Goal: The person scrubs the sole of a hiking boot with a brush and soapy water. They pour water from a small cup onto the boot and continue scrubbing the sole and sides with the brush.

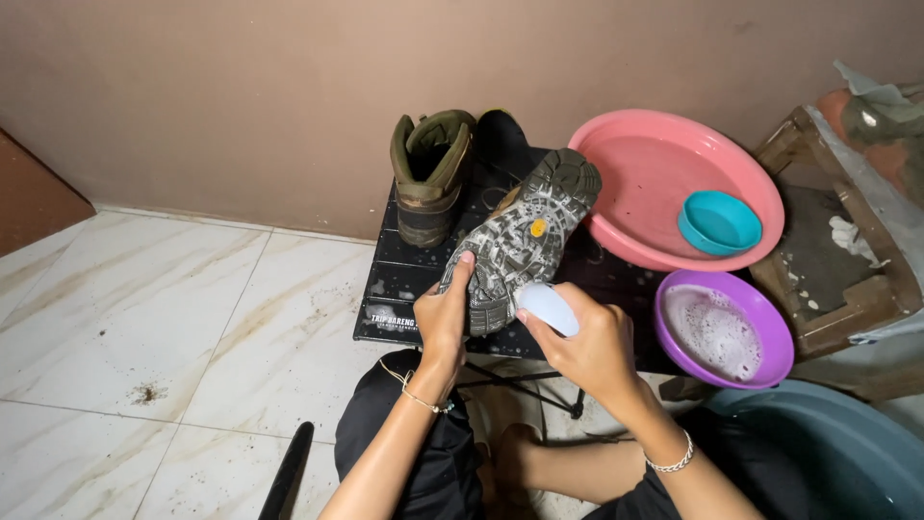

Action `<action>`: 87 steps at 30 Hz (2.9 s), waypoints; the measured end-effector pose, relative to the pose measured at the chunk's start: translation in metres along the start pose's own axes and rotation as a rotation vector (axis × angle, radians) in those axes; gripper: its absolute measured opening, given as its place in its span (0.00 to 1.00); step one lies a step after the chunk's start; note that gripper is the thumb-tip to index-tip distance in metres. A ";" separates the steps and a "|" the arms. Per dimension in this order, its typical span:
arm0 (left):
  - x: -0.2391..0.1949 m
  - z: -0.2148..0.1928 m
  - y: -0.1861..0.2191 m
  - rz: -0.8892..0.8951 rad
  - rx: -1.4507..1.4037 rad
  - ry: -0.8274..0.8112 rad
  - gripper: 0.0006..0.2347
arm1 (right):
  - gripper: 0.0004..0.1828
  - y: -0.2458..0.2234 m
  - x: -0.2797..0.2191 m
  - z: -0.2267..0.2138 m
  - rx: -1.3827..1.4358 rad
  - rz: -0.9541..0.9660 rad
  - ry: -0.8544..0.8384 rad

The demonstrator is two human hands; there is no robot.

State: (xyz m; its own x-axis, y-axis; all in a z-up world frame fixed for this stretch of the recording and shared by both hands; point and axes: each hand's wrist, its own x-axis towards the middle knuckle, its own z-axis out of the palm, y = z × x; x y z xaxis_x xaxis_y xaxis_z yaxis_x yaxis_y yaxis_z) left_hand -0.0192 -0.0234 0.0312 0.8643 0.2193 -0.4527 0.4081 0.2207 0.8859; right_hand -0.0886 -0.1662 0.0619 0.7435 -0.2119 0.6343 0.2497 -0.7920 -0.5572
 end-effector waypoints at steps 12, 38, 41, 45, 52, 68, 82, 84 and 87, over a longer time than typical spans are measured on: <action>-0.002 0.003 -0.012 -0.014 -0.041 -0.040 0.29 | 0.10 -0.007 -0.026 0.007 -0.108 -0.025 -0.099; -0.016 0.007 0.004 -0.291 -0.297 -0.419 0.27 | 0.18 0.005 -0.028 0.017 -0.396 -0.304 0.223; -0.015 0.002 0.004 -0.239 -0.318 -0.453 0.23 | 0.20 -0.007 -0.041 0.017 -0.223 -0.280 -0.055; -0.017 -0.001 0.004 -0.245 -0.374 -0.498 0.27 | 0.15 0.005 -0.020 0.006 -0.266 -0.127 -0.019; -0.003 0.004 -0.014 -0.159 -0.397 -0.517 0.31 | 0.13 -0.014 -0.038 0.017 -0.143 -0.050 -0.104; 0.000 0.000 -0.017 -0.095 -0.327 -0.427 0.26 | 0.15 0.059 0.022 -0.052 -0.422 0.381 -0.052; -0.001 0.012 -0.016 -0.155 -0.301 -0.279 0.25 | 0.24 0.071 0.039 -0.098 -0.655 0.630 -0.271; -0.003 0.012 -0.015 -0.147 -0.291 -0.256 0.25 | 0.18 0.062 0.024 -0.066 -0.470 0.410 -0.172; 0.003 0.013 -0.019 -0.128 -0.269 -0.227 0.24 | 0.13 0.034 0.005 -0.027 -0.151 0.097 -0.137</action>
State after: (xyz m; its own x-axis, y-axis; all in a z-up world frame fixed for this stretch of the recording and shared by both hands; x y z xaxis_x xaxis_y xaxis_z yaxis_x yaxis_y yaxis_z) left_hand -0.0204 -0.0395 0.0138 0.8666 -0.0363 -0.4977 0.4516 0.4812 0.7513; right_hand -0.0930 -0.2091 0.0606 0.8392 -0.2196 0.4976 0.0848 -0.8508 -0.5185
